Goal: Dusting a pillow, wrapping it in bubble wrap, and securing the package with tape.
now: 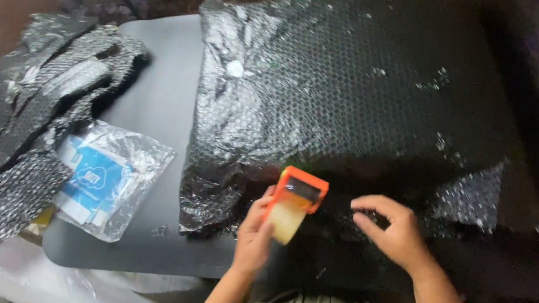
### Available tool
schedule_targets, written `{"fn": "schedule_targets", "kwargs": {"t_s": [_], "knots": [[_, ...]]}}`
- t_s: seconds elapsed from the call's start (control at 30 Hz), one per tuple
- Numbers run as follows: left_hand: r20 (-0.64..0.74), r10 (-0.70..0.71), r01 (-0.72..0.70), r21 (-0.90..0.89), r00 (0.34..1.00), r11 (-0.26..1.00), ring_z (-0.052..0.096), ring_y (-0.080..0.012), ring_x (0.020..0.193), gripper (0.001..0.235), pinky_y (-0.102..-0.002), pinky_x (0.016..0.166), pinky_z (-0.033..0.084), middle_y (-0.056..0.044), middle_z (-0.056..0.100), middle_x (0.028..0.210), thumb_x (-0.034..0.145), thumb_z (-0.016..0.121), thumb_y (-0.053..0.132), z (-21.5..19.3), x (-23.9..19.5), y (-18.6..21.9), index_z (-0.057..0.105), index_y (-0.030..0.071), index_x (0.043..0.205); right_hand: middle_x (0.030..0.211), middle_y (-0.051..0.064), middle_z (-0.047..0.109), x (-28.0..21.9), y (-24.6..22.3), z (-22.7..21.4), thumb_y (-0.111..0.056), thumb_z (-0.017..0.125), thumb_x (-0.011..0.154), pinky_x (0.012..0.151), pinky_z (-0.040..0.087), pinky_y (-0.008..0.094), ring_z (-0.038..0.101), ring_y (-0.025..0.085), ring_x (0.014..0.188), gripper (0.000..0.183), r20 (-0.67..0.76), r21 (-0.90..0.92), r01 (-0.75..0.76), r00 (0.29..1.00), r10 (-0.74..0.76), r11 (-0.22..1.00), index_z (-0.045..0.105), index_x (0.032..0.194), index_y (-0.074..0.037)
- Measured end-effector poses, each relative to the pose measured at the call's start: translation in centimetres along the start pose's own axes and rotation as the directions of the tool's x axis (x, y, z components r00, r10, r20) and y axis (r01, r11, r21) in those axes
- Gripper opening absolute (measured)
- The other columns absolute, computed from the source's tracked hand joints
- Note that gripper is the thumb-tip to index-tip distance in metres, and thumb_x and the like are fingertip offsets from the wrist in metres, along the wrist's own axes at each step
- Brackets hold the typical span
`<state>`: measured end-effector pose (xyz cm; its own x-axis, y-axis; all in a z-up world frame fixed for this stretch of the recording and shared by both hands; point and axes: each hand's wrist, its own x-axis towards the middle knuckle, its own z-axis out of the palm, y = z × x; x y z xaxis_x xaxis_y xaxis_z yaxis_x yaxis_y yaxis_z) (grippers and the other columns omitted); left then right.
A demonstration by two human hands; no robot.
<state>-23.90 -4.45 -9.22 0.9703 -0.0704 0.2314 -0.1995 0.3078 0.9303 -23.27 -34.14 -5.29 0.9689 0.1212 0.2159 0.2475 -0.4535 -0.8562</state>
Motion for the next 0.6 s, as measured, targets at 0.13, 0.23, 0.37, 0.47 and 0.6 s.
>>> {"fn": "schedule_targets", "kwargs": {"t_s": [0.13,0.23,0.37,0.47,0.6], "knots": [[0.107,0.184,-0.203,0.206,0.977,0.957,0.041,-0.0387,0.148,0.022,-0.054,0.120,0.029,-0.017,0.066,0.118,0.097,0.065,0.016,3.5,1.7,-2.6,0.069,-0.005,0.094,0.107,0.009,0.080,0.5,0.0,-0.6,-0.011,0.078,0.088,0.096,0.057,0.035,0.073,0.019,0.104,0.024,-0.199,0.244,-0.095,0.969,0.146,0.965,0.078,0.111,-0.007],[0.167,0.285,-0.324,0.296,0.944,0.899,0.045,-0.0394,0.143,0.037,-0.051,0.118,0.030,-0.013,0.069,0.103,0.101,0.066,0.035,3.3,1.6,-4.6,0.071,0.001,0.090,0.110,0.016,0.075,0.6,-0.7,-0.5,-0.008,0.080,0.085,0.095,0.059,0.035,0.072,0.022,0.105,0.034,-0.256,0.405,0.015,0.962,0.097,0.914,0.073,0.116,0.003],[0.184,0.310,-0.358,0.384,0.933,0.851,0.046,-0.0430,0.142,0.049,-0.053,0.116,0.032,-0.013,0.070,0.105,0.100,0.063,0.050,3.3,1.4,-4.4,0.072,0.002,0.093,0.109,0.017,0.070,1.3,-2.5,0.2,-0.019,0.089,0.078,0.096,0.060,0.036,0.073,0.027,0.104,0.049,-0.284,0.336,0.155,0.957,-0.056,0.929,0.071,0.115,0.006],[0.191,0.309,-0.362,0.404,0.931,0.840,0.044,-0.0440,0.143,0.051,-0.054,0.117,0.031,-0.014,0.068,0.109,0.100,0.061,0.051,3.0,1.0,-4.5,0.073,0.002,0.096,0.105,0.014,0.071,2.0,-3.8,0.7,-0.018,0.090,0.078,0.093,0.061,0.035,0.074,0.026,0.102,0.044,-0.307,0.237,0.204,0.943,-0.126,0.950,0.073,0.112,0.005],[0.240,0.320,-0.394,0.404,0.916,0.825,0.040,-0.0492,0.143,0.052,-0.058,0.118,0.027,-0.016,0.066,0.114,0.099,0.061,0.050,2.8,0.9,-3.9,0.072,-0.001,0.100,0.099,0.012,0.070,2.6,-5.2,1.1,-0.016,0.090,0.080,0.086,0.061,0.032,0.073,0.023,0.095,0.037,-0.338,0.208,0.169,0.937,-0.092,0.963,0.075,0.108,0.002]]}}
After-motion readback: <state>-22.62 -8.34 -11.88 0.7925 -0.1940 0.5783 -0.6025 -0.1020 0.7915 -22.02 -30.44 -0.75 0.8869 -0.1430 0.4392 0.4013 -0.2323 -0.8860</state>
